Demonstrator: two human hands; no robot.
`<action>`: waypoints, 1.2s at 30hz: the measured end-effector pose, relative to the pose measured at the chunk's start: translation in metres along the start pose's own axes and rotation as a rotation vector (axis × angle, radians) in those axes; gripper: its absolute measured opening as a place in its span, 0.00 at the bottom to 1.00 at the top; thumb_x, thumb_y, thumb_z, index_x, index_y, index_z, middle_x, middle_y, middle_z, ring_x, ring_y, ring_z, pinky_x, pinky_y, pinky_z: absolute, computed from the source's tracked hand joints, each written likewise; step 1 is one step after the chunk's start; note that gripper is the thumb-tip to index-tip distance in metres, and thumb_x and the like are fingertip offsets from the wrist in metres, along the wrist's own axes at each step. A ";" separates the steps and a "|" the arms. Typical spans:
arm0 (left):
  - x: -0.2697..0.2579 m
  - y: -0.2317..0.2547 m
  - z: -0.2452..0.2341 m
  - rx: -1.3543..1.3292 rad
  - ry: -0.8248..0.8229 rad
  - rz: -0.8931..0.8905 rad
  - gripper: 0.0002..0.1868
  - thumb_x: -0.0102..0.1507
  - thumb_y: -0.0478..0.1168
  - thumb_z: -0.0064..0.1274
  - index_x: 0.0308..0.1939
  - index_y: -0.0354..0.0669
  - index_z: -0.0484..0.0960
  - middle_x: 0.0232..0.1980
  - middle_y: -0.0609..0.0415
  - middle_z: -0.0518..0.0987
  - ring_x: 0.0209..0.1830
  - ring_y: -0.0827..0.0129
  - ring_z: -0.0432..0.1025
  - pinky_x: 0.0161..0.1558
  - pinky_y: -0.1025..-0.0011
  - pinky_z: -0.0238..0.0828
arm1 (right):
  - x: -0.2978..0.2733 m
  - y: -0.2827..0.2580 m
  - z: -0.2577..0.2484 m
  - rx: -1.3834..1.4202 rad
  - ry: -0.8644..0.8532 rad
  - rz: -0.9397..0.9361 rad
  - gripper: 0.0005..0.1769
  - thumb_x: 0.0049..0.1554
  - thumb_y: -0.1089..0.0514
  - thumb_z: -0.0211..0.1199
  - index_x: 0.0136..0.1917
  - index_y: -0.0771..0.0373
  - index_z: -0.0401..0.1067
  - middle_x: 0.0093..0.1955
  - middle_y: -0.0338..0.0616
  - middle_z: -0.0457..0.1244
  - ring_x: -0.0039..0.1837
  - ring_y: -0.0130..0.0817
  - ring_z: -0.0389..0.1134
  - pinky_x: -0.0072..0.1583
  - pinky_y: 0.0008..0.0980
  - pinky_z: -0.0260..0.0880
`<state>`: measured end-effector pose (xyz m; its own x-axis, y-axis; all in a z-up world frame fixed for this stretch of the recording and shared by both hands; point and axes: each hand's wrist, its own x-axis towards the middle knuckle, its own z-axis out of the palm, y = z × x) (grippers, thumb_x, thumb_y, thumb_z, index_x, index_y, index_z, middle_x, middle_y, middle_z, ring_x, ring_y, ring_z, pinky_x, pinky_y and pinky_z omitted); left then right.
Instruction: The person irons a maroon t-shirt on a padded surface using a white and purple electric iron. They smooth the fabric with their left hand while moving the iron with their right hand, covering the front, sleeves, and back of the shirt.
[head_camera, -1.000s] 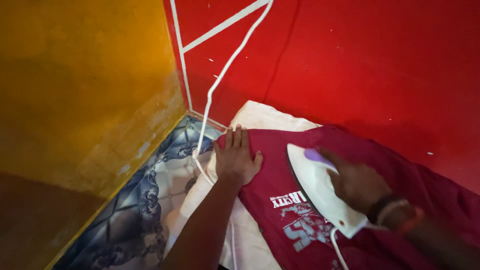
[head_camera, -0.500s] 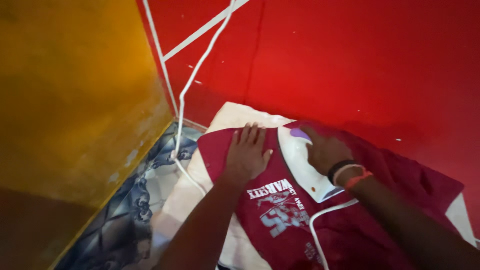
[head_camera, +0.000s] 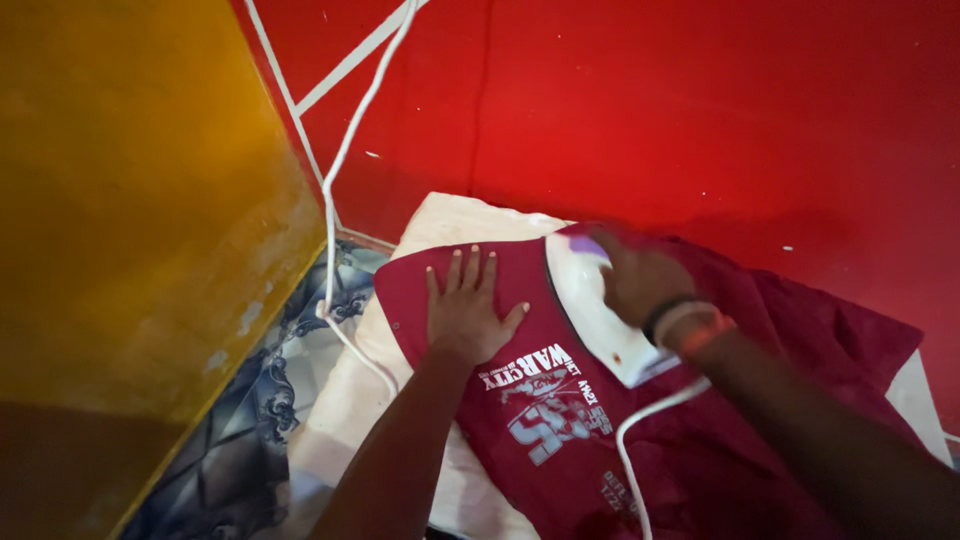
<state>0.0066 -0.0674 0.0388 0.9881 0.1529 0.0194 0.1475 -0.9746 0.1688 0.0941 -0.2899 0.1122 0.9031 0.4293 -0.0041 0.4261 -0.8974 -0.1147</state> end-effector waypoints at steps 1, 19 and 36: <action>0.000 0.001 -0.002 0.005 -0.030 -0.006 0.50 0.64 0.74 0.32 0.81 0.48 0.45 0.84 0.48 0.41 0.84 0.55 0.33 0.76 0.43 0.23 | 0.013 -0.003 0.003 0.021 0.093 -0.079 0.29 0.59 0.51 0.55 0.74 0.45 0.58 0.46 0.62 0.70 0.46 0.64 0.72 0.49 0.61 0.72; 0.002 -0.001 0.000 0.035 -0.045 0.000 0.50 0.65 0.75 0.28 0.81 0.48 0.42 0.85 0.48 0.40 0.85 0.55 0.32 0.77 0.43 0.23 | -0.019 0.010 -0.008 0.052 -0.065 -0.014 0.32 0.61 0.50 0.54 0.78 0.35 0.55 0.42 0.61 0.70 0.44 0.61 0.72 0.48 0.58 0.72; 0.004 -0.005 0.009 0.017 0.032 0.007 0.51 0.64 0.75 0.33 0.81 0.49 0.46 0.84 0.48 0.43 0.84 0.55 0.35 0.76 0.42 0.24 | -0.096 0.011 -0.026 0.054 -0.061 -0.004 0.32 0.60 0.50 0.56 0.77 0.38 0.55 0.41 0.60 0.70 0.43 0.61 0.73 0.47 0.58 0.73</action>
<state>0.0099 -0.0639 0.0290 0.9871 0.1513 0.0523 0.1419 -0.9781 0.1522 0.0130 -0.3437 0.1369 0.8957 0.4401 -0.0636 0.4251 -0.8894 -0.1681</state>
